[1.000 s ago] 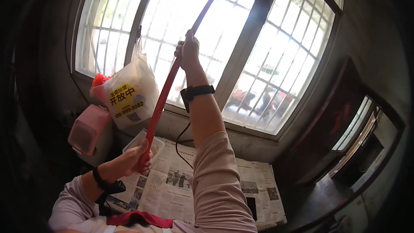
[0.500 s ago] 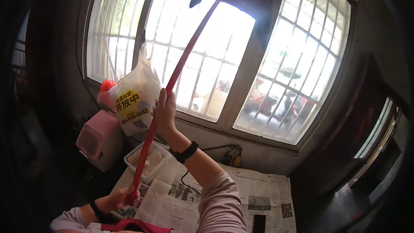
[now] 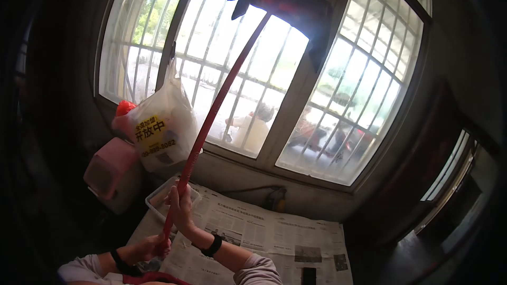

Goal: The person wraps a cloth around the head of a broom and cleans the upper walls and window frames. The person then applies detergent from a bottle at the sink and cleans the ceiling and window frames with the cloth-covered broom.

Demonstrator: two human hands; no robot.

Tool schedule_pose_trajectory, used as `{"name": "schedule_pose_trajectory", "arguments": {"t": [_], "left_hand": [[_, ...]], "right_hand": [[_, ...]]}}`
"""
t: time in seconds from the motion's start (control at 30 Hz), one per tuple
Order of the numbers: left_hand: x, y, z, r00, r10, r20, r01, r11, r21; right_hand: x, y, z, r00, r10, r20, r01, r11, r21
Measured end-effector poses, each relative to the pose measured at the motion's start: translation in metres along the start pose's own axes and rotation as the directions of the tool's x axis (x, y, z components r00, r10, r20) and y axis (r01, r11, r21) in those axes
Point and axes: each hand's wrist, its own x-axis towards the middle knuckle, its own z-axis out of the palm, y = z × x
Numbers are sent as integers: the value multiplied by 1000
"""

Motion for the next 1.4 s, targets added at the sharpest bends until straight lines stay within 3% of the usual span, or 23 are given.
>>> {"name": "schedule_pose_trajectory", "arguments": {"t": [0.07, 0.13, 0.17, 0.23, 0.37, 0.43, 0.47, 0.5, 0.57, 0.6, 0.63, 0.7, 0.73, 0.8, 0.93, 1.0, 1.23, 1.4], "left_hand": [[-1, 2, -8, 995, -20, 93, 25, 998, -50], [-8, 14, -1, 987, -28, 159, 40, 997, -73], [-13, 20, -3, 978, -31, 208, 52, 994, -101], [-5, 15, -26, 956, -49, 290, 97, 983, -153], [-3, 25, -50, 904, -36, 425, 161, 952, -262], [-9, 34, -46, 879, -106, 466, 263, 921, -287], [-14, 35, -45, 889, -24, 457, 120, 976, -182], [-10, 32, -51, 883, -42, 468, 142, 974, -179], [7, 30, -61, 797, -289, 531, 280, 955, 101], [6, 33, -59, 830, -258, 495, 121, 949, 292], [-5, 60, -50, 911, -259, 321, -101, 615, 782], [-2, 70, -74, 848, -28, 529, -501, 285, 817], [-14, 86, -77, 842, -29, 538, -509, 285, 812], [-50, 124, -80, 833, -338, 439, -77, 714, 695], [-66, 118, -125, 867, -245, 433, -190, 641, 743], [-89, 122, -133, 948, -138, 288, -57, 814, 577], [-136, 128, -156, 990, 86, 115, -132, 856, 499], [-158, 108, -176, 992, 126, 13, -121, 913, 389]], "right_hand": [[-26, 12, 5, 998, 5, -57, -6, 1000, -20], [-49, 31, 5, 988, -141, -62, 97, 882, -460], [-61, 35, 4, 986, -150, -76, 98, 878, -469], [-88, 39, 5, 992, -124, 17, 97, 677, -729], [-139, 70, 30, 997, 44, -66, -77, 756, -650], [-149, 72, 47, 967, 49, -250, -178, 831, -526], [-147, 67, 56, 965, -87, -246, -81, 795, -602], [-152, 66, 62, 960, -85, -266, -98, 789, -606], [-159, 69, 74, 859, 63, -508, -405, 691, -599], [-166, 86, 71, 842, -102, -530, -348, 648, -678], [-164, 83, 74, 838, -108, -535, -351, 643, -680], [-169, 65, 71, 723, -98, -684, -312, 837, -450], [-175, 59, 62, 749, -92, -656, -340, 797, -499], [-186, 57, 43, 774, -55, -630, -359, 782, -509], [-148, 11, 57, 820, -186, -542, -203, 790, -578], [-122, -8, 57, 836, -251, -487, -124, 779, -614], [4, -135, 44, 848, -306, -433, 35, 848, -529], [56, -205, 44, 871, -306, -385, 67, 849, -524]]}}
